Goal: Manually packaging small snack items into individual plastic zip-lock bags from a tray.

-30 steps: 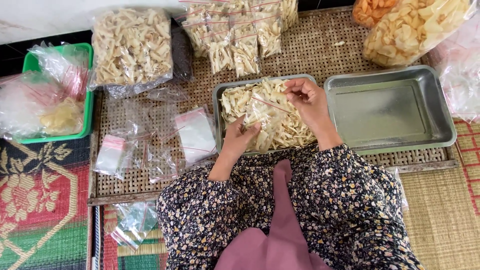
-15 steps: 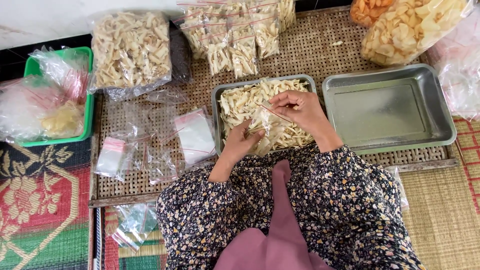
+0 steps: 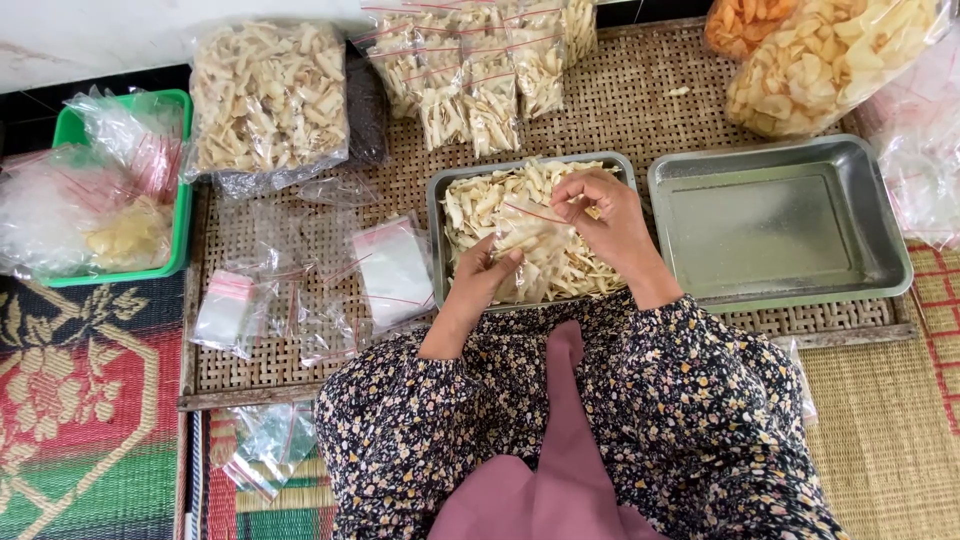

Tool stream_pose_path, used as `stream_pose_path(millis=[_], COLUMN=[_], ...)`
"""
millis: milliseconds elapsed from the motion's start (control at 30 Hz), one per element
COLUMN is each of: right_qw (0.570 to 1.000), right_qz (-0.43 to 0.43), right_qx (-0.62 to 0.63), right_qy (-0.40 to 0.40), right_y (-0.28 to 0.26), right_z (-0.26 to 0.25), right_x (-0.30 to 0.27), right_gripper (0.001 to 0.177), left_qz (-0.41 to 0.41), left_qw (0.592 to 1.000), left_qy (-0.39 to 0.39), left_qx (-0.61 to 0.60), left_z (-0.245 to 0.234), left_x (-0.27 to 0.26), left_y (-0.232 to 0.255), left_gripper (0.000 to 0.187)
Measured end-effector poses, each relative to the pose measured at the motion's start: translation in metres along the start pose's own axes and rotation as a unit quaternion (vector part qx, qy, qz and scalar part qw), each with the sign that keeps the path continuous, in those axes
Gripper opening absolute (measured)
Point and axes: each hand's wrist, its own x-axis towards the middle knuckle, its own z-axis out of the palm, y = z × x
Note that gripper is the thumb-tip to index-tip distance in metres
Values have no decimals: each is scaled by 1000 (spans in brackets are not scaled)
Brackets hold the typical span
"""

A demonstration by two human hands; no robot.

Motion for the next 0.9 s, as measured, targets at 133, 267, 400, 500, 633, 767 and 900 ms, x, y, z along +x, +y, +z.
stream_pose_path(millis=[133, 267, 400, 500, 633, 767, 900], right_qw=[999, 995, 986, 991, 995, 996, 997], right_qz=[16, 38, 42, 9, 3, 2, -2], right_qx=[-6, -61, -128, -95, -47, -33, -29], right_qy=[-31, -65, -94, -96, -85, -85, -71], right_y=[-17, -16, -22, -21, -22, -15, -24], right_z=[-9, -11, -11, -8, -7, -7, -8], right_x=[-3, -3, -6, -4, -2, -3, 0], right_gripper=[6, 16, 14, 12, 17, 19, 8], left_qz=[30, 26, 8, 34, 73, 133, 176], left_qw=[997, 996, 998, 999, 995, 986, 981], left_qy=[-25, -34, -23, -33, -14, 30, 64], left_qx=[-72, -78, -62, -24, 68, 95, 40], left_z=[-18, -11, -10, -9, -6, -8, -3], left_x=[21, 13, 17, 16, 10, 16, 7], left_y=[-37, -24, -32, -34, -15, -14, 8], left_gripper=[29, 33, 31, 36, 26, 20, 18])
